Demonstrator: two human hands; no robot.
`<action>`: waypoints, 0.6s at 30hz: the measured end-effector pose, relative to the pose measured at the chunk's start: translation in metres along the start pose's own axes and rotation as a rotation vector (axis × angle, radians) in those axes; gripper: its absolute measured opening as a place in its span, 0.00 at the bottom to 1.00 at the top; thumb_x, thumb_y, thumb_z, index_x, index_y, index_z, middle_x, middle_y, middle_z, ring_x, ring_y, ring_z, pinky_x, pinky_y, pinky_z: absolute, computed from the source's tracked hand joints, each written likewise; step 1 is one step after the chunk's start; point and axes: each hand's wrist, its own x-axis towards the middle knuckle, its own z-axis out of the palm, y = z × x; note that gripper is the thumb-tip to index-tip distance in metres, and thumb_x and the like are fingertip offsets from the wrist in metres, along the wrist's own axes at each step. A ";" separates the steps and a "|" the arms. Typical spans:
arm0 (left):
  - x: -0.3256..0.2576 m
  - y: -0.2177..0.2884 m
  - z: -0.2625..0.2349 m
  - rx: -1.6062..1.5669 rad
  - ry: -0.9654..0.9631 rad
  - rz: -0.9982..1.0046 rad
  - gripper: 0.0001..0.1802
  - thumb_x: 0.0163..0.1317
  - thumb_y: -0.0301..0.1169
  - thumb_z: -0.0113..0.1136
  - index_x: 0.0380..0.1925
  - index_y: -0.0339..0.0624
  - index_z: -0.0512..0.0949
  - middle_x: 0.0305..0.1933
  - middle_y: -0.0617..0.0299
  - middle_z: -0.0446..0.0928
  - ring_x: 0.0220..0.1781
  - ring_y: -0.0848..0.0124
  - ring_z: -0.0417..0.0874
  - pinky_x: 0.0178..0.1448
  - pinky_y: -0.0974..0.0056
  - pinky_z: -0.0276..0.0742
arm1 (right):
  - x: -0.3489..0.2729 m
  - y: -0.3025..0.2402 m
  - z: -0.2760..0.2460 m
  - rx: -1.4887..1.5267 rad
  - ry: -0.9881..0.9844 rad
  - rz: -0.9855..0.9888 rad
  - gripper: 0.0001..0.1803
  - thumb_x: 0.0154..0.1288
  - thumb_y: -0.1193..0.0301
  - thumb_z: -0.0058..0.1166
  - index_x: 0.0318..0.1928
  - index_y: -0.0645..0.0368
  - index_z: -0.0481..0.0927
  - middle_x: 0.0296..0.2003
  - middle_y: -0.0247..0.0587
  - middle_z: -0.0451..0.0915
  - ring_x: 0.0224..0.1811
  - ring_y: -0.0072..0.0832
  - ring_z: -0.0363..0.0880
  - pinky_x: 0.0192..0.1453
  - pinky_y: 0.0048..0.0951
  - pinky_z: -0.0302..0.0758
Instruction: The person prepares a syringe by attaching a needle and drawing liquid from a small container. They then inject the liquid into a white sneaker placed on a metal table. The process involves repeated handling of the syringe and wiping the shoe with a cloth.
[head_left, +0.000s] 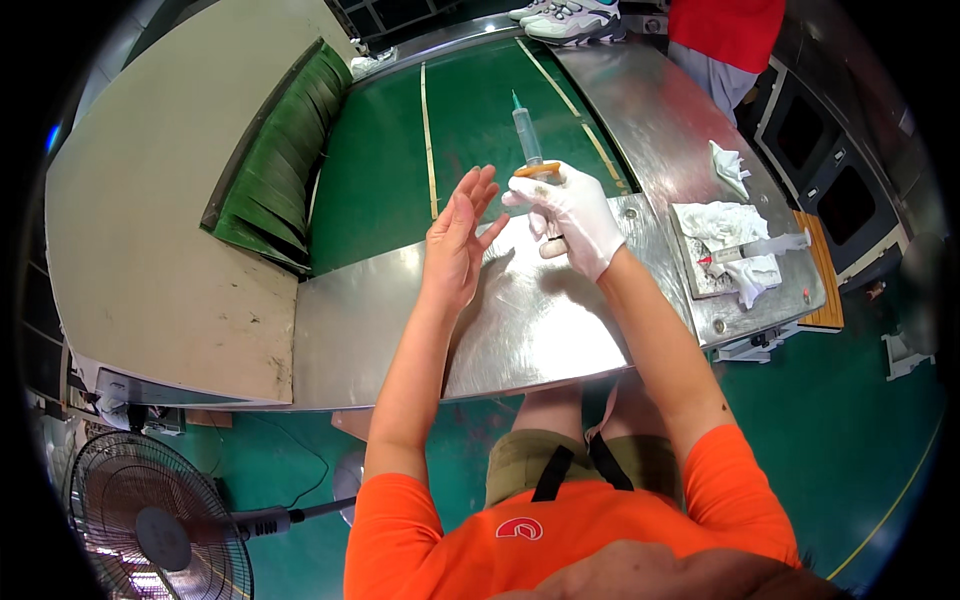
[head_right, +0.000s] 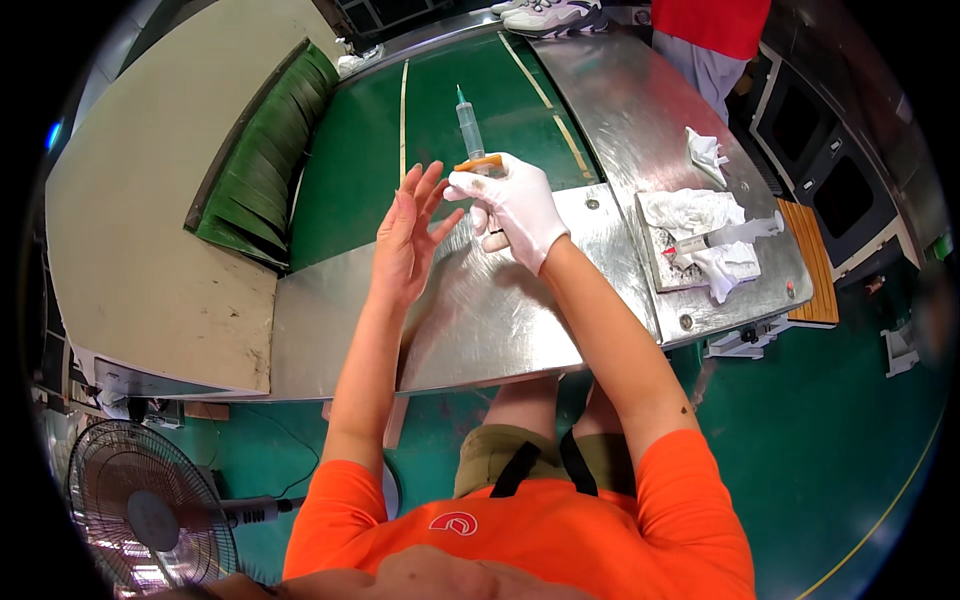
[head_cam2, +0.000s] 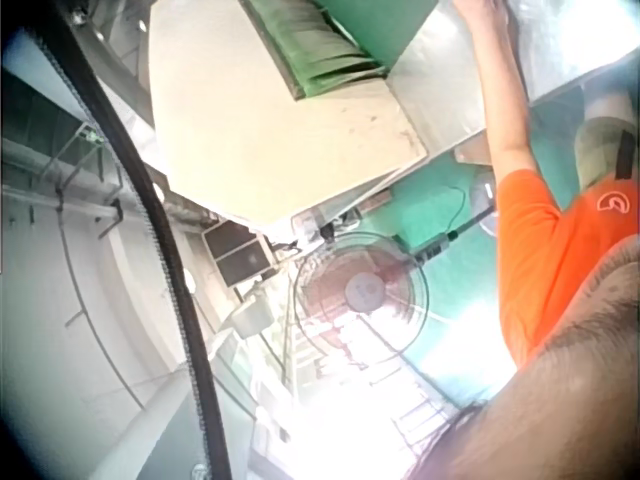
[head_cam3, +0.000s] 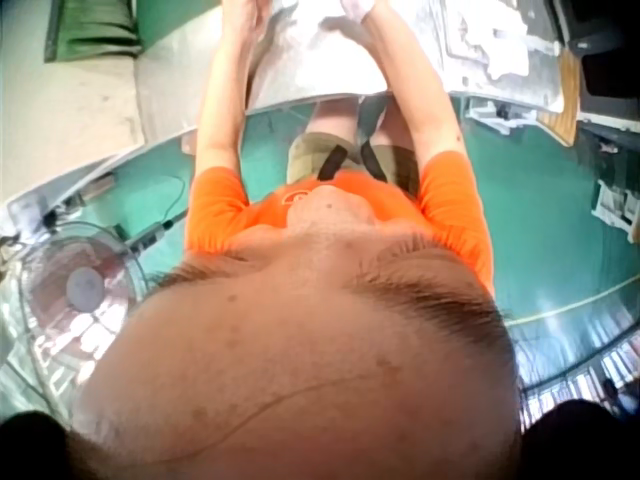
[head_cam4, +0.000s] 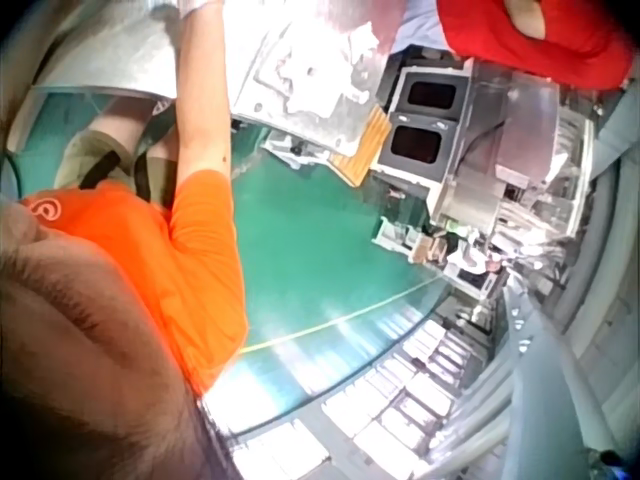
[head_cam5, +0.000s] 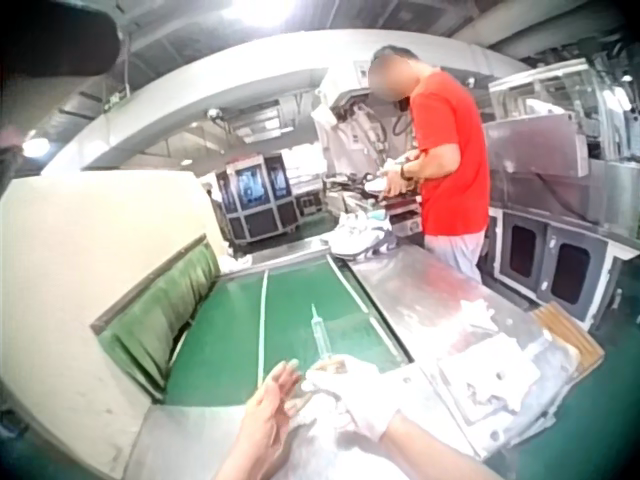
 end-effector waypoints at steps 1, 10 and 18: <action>0.000 0.000 0.000 -0.033 0.004 -0.009 0.32 0.73 0.50 0.49 0.68 0.40 0.64 0.73 0.58 0.63 0.75 0.61 0.61 0.73 0.49 0.66 | -0.001 0.000 0.001 -0.013 -0.006 -0.009 0.19 0.62 0.66 0.64 0.48 0.62 0.74 0.34 0.42 0.84 0.16 0.16 0.71 0.13 0.17 0.61; 0.006 0.011 -0.020 0.056 0.211 0.069 0.25 0.72 0.45 0.54 0.57 0.36 0.76 0.58 0.54 0.78 0.61 0.67 0.78 0.60 0.58 0.76 | -0.006 0.003 0.011 -0.526 -0.179 0.050 0.15 0.57 0.71 0.63 0.44 0.59 0.76 0.26 0.37 0.79 0.19 0.20 0.80 0.14 0.22 0.66; 0.006 0.020 -0.022 0.178 0.358 0.067 0.26 0.70 0.48 0.56 0.49 0.32 0.80 0.46 0.55 0.84 0.50 0.70 0.84 0.52 0.66 0.79 | -0.007 0.015 0.010 -1.145 -0.122 -0.300 0.11 0.64 0.65 0.54 0.44 0.54 0.76 0.32 0.52 0.83 0.38 0.51 0.82 0.43 0.46 0.77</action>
